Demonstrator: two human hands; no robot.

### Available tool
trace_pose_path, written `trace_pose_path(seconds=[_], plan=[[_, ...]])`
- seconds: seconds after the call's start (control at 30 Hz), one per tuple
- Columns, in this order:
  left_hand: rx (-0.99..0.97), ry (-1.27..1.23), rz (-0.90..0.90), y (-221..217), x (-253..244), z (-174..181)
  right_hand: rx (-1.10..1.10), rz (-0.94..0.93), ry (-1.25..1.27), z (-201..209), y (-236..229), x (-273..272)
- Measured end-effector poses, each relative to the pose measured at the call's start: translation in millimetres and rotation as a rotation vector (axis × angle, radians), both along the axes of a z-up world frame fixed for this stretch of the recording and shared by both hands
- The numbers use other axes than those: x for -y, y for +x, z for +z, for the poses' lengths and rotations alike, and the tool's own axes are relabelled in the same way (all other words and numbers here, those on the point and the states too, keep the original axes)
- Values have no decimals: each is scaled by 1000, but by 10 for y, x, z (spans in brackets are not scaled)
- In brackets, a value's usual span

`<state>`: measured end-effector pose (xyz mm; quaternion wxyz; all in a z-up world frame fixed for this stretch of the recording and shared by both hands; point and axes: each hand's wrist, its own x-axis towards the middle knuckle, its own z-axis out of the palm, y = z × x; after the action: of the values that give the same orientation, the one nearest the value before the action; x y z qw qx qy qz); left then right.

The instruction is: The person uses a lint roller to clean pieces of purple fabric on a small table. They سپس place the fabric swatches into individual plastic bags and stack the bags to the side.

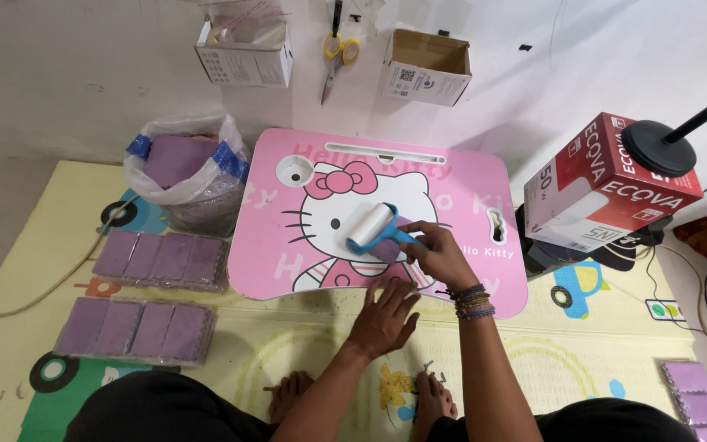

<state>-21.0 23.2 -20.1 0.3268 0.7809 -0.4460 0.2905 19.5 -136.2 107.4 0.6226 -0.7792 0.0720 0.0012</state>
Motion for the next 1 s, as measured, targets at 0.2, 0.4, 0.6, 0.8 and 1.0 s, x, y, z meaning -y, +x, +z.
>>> trace_pose_path(seconds=[0.2, 0.4, 0.6, 0.8, 1.0], plan=[[38, 6, 152, 162, -161, 139, 56, -136, 84, 196, -135, 22], [28, 9, 175, 192, -158, 103, -32, -216, 15, 317, -325, 210], [8, 4, 201, 212, -124, 28, -68, -221, 17, 203, -269, 223], [27, -25, 203, 215, -124, 98, -56, -226, 39, 204, -141, 130], [43, -32, 214, 213, -116, 75, -43, -215, 51, 156, -28, 143]])
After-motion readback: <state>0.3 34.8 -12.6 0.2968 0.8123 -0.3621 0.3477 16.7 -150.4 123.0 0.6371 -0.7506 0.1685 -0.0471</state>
